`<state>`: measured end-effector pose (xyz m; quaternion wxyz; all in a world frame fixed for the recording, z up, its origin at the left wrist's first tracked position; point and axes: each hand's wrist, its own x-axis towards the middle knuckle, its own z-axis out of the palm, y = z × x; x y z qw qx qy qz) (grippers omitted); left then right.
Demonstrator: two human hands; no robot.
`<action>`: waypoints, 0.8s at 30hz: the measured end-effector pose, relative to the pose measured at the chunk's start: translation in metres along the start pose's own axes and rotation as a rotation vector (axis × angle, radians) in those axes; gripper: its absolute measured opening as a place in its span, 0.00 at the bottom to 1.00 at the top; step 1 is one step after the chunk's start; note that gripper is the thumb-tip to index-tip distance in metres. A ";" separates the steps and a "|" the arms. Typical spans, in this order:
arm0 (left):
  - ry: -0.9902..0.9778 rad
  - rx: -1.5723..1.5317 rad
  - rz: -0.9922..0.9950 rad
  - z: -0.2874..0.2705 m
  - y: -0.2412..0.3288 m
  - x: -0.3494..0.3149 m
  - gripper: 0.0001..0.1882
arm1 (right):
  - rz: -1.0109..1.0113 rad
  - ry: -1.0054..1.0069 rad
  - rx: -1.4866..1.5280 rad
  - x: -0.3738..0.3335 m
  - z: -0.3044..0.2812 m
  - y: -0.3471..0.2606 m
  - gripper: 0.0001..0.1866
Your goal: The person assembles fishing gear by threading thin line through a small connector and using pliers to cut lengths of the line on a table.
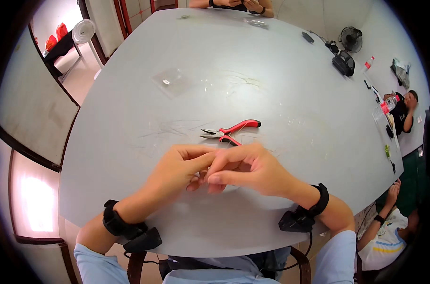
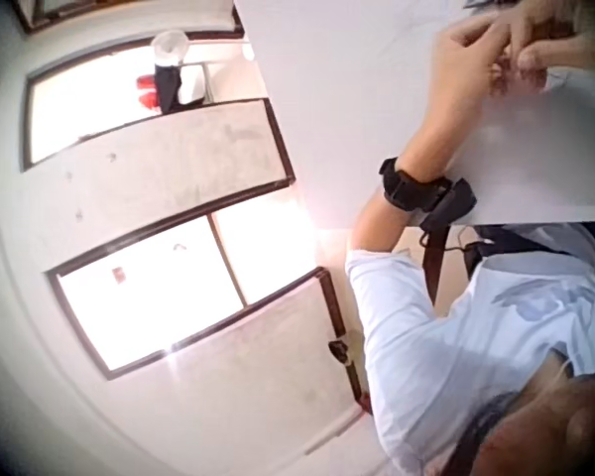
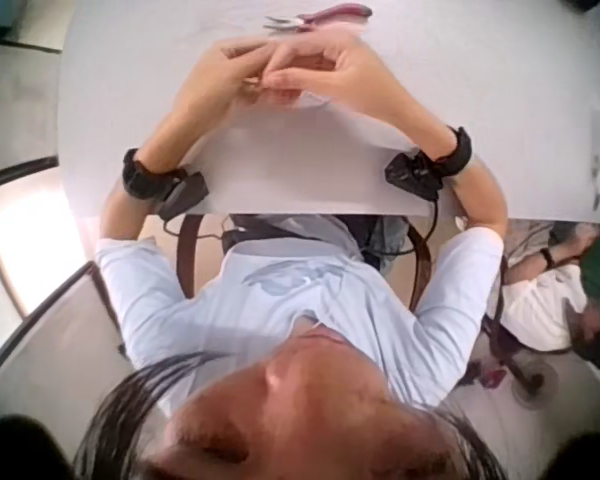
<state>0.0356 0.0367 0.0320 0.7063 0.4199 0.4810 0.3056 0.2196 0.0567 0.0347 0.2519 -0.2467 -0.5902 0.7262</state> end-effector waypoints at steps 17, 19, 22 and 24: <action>0.095 -0.242 0.418 -0.013 0.013 0.002 0.16 | 0.163 0.241 -0.211 -0.004 -0.015 -0.023 0.11; 0.106 -0.171 0.429 -0.008 0.014 0.000 0.15 | 0.062 0.292 -0.141 -0.003 -0.020 -0.022 0.11; 0.111 -0.013 0.406 -0.001 0.011 -0.004 0.13 | -0.085 0.279 0.004 0.002 -0.030 -0.009 0.12; 0.057 0.254 0.469 0.001 0.010 -0.006 0.10 | -0.108 0.169 0.285 0.004 -0.029 -0.004 0.12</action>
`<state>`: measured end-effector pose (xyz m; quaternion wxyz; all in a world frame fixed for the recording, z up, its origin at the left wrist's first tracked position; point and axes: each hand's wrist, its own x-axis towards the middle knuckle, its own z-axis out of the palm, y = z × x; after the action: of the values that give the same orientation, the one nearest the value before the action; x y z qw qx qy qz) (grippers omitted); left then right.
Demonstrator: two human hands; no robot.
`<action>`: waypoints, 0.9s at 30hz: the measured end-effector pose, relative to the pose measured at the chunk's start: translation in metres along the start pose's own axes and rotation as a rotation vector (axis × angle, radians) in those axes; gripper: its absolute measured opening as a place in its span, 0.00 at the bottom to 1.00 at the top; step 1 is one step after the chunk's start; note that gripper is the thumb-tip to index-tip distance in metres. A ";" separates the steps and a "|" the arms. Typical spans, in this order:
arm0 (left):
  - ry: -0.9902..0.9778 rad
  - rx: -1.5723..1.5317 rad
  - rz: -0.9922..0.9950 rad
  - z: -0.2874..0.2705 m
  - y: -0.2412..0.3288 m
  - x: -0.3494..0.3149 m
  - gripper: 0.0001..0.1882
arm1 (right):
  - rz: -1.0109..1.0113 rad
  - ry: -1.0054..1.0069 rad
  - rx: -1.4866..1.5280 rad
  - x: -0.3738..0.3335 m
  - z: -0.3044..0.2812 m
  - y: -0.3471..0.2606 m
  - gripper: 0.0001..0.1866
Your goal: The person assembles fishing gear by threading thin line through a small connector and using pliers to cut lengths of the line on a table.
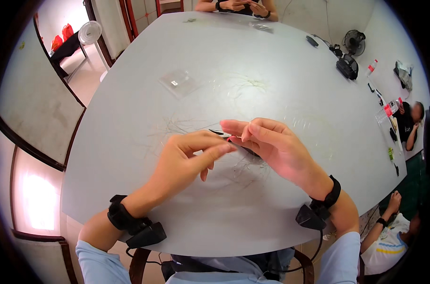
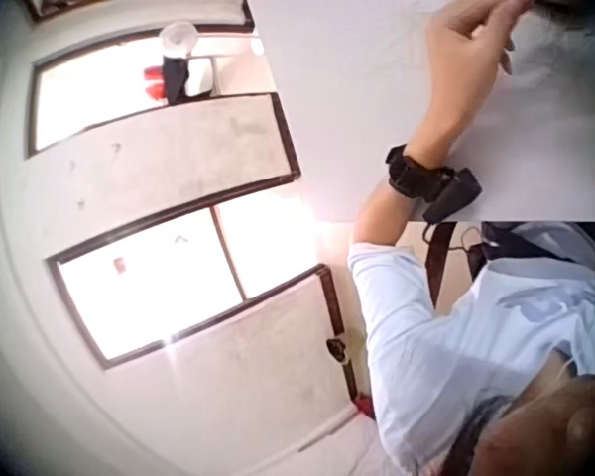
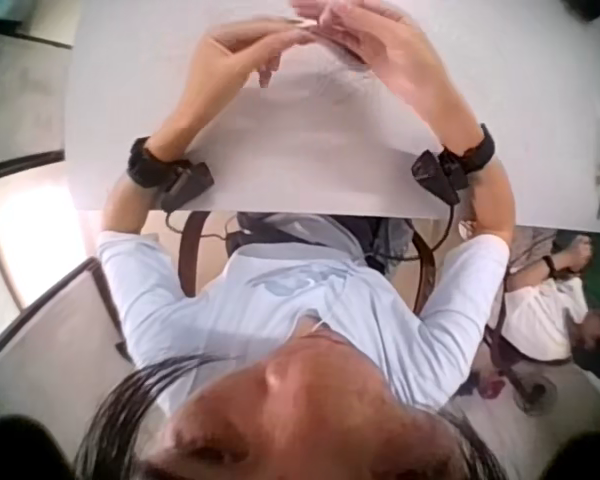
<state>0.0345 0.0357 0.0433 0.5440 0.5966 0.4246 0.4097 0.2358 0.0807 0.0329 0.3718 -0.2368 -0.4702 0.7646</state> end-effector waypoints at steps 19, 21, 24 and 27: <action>-0.009 -0.374 -0.252 -0.003 -0.008 -0.003 0.15 | -0.006 -0.156 -0.402 -0.009 0.024 0.015 0.08; 0.021 -0.378 -0.248 -0.004 -0.010 -0.005 0.14 | 0.000 -0.128 -0.441 -0.009 0.026 0.018 0.08; 0.061 -0.412 -0.232 -0.007 -0.010 -0.007 0.12 | 0.016 -0.101 -0.573 -0.010 0.030 0.018 0.08; 0.122 -0.458 -0.201 -0.010 -0.006 -0.007 0.10 | 0.004 -0.176 -0.668 -0.011 0.032 0.015 0.07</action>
<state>0.0230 0.0325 0.0379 0.6764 0.3868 0.4097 0.4742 0.2139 0.0503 0.0336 0.2303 -0.2797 -0.7243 0.5866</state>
